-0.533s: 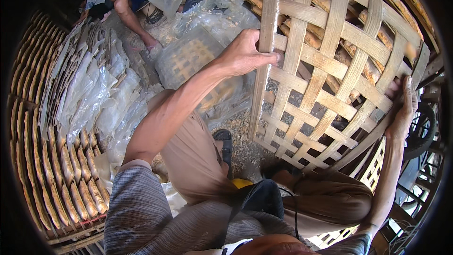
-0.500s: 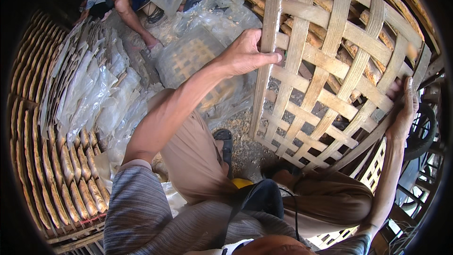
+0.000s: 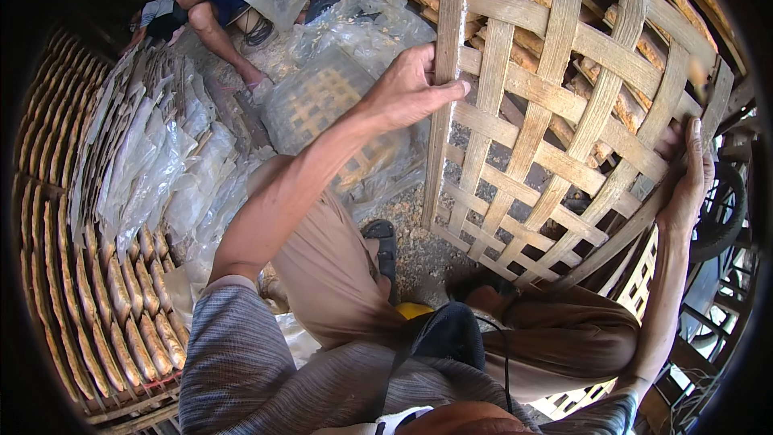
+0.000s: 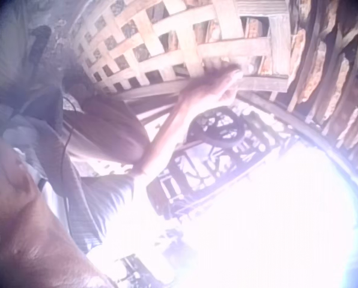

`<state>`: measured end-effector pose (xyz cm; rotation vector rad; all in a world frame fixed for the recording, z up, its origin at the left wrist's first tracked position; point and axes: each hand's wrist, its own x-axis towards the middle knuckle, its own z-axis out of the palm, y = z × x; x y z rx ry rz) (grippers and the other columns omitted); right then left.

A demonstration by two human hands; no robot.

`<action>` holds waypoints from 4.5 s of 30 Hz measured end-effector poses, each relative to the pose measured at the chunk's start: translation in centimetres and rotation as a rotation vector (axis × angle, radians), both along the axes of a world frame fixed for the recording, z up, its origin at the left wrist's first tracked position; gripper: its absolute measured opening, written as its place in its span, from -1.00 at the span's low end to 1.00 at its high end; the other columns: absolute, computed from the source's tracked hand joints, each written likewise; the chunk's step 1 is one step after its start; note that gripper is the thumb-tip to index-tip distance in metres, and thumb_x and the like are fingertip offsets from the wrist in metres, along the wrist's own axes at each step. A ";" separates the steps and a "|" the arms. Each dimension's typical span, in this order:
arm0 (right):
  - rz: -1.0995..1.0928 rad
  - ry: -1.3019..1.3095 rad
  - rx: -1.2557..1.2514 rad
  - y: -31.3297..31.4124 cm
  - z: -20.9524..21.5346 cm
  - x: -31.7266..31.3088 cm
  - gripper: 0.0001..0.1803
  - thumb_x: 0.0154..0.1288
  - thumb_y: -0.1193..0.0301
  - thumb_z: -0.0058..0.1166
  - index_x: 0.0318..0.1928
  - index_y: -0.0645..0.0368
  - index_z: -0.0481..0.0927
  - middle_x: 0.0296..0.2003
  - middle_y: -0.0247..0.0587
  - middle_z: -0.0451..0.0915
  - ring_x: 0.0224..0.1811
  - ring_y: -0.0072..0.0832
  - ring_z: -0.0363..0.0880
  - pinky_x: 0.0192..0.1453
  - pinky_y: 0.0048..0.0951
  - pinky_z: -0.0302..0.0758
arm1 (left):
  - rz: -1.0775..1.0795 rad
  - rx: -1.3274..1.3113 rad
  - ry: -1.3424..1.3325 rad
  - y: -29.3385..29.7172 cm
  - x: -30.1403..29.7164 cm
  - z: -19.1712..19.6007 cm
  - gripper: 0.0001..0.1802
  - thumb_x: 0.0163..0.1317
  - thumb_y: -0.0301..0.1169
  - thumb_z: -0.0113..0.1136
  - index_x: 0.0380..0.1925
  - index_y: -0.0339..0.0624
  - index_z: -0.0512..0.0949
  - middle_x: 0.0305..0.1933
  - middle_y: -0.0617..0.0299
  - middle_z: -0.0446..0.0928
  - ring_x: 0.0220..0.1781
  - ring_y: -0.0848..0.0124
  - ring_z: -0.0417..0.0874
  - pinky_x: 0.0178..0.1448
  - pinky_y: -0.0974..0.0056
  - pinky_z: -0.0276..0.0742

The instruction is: The person assembles a wooden lattice tray by inserting thin wooden strips into the frame. After completing the assembly, the person places the tray on the floor and covers it with a clear plastic bag.

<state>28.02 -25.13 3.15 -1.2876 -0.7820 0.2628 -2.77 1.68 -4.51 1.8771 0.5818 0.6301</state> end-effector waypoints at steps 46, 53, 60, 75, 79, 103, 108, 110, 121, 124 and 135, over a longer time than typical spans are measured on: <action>-0.099 -0.034 0.040 -0.4 -0.1 2.4 -0.66 0.57 0.28 0.16 0.13 0.26 0.70 -0.03 -0.28 0.76 -0.08 -0.63 0.71 0.07 -0.53 0.59 | -0.174 -0.015 0.049 0.2 -0.8 1.2 -0.79 0.39 -0.41 0.26 -0.12 -0.36 0.63 -0.15 0.17 0.69 -0.20 0.42 0.74 -0.05 0.19 0.77; -0.036 -0.016 0.035 -0.4 0.4 1.2 -0.71 0.55 0.26 0.20 0.03 0.23 0.72 -0.21 -0.30 0.78 -0.26 -0.67 0.70 -0.09 -0.58 0.57 | -0.053 -0.079 -0.008 -0.3 0.1 0.5 -0.81 0.38 -0.40 0.31 -0.15 -0.31 0.71 -0.27 0.23 0.70 -0.24 0.54 0.68 -0.17 0.34 0.62; -0.085 -0.013 0.051 0.6 0.6 -0.6 -0.76 0.53 0.25 0.23 -0.09 0.18 0.74 -0.30 -0.33 0.78 -0.37 -0.71 0.66 -0.19 -0.63 0.54 | -0.077 -0.325 -0.179 0.2 -0.2 1.1 -0.70 0.33 -0.29 0.31 -0.09 -0.31 0.68 -0.22 0.13 0.72 -0.15 0.32 0.76 -0.15 0.20 0.70; -0.023 -0.002 -0.039 0.1 0.3 0.0 -0.69 0.53 0.18 0.22 -0.11 0.21 0.73 -0.35 -0.28 0.77 -0.36 -0.67 0.66 -0.17 -0.61 0.52 | -0.049 -0.157 -0.066 -1.4 -0.1 2.2 -0.75 0.25 -0.40 0.35 -0.15 -0.34 0.74 -0.27 0.10 0.74 -0.24 0.43 0.74 -0.02 0.25 0.64; -0.041 0.019 0.019 0.2 0.0 0.0 -0.71 0.53 0.19 0.22 -0.10 0.19 0.73 -0.34 -0.30 0.77 -0.37 -0.68 0.66 -0.18 -0.62 0.52 | -0.314 -0.559 -0.261 -0.9 -0.7 2.2 -0.58 0.28 -0.34 0.42 0.10 -0.26 0.63 -0.10 0.13 0.73 -0.07 0.34 0.78 0.19 0.15 0.72; 0.138 0.022 0.056 0.6 -1.8 0.5 -0.80 0.48 0.27 0.25 -0.18 0.16 0.71 -0.31 -0.33 0.73 -0.32 -0.60 0.66 -0.11 -0.52 0.49 | -0.083 -0.318 -0.439 0.2 -1.0 2.8 -0.77 0.41 -0.47 0.20 0.00 -0.35 0.60 -0.09 0.04 0.70 -0.04 0.29 0.76 0.11 0.14 0.74; 0.189 -0.008 -0.015 0.4 -1.2 -0.6 -0.76 0.52 0.26 0.21 -0.19 0.19 0.70 -0.32 -0.32 0.72 -0.32 -0.65 0.60 -0.10 -0.52 0.45 | -0.042 -0.124 -0.357 0.5 -0.8 2.3 -0.80 0.42 -0.45 0.19 -0.06 -0.34 0.60 -0.20 0.08 0.70 -0.10 0.30 0.76 0.09 0.15 0.70; 0.198 0.003 0.029 1.0 -1.5 -0.7 -0.78 0.55 0.29 0.18 -0.19 0.19 0.70 -0.34 -0.33 0.71 -0.32 -0.64 0.60 -0.09 -0.51 0.45 | -0.015 -0.080 -0.333 0.3 -1.2 2.3 -0.82 0.42 -0.44 0.19 -0.09 -0.33 0.61 -0.24 0.10 0.71 -0.12 0.32 0.76 0.06 0.17 0.70; 0.160 0.050 -0.009 1.0 -1.0 -2.0 -0.78 0.52 0.27 0.22 -0.13 0.19 0.70 -0.40 -0.26 0.73 -0.40 -0.58 0.67 -0.20 -0.49 0.54 | -0.238 -0.503 -0.349 -0.1 -1.6 2.6 -0.41 0.28 -0.48 0.38 0.28 -0.44 0.45 0.08 -0.15 0.69 0.09 0.17 0.77 0.19 0.13 0.79; 0.155 0.070 0.013 0.8 -1.2 -1.1 -0.77 0.51 0.26 0.23 -0.12 0.19 0.70 -0.40 -0.25 0.74 -0.40 -0.58 0.67 -0.20 -0.49 0.55 | -0.271 -0.482 -0.154 0.3 -1.2 2.2 -0.22 0.22 -0.45 0.46 0.40 -0.37 0.33 0.15 -0.20 0.65 0.15 0.10 0.74 0.29 0.08 0.75; -0.037 0.096 -0.039 1.2 0.0 -0.8 -0.48 0.58 0.03 0.09 0.19 0.24 0.60 -0.18 -0.23 0.74 -0.15 -0.52 0.71 -0.01 -0.46 0.65 | -0.177 -0.184 -0.281 0.4 -0.1 1.0 -0.68 0.55 -0.18 0.18 0.00 -0.22 0.65 -0.11 0.13 0.72 0.03 0.46 0.70 0.10 0.25 0.71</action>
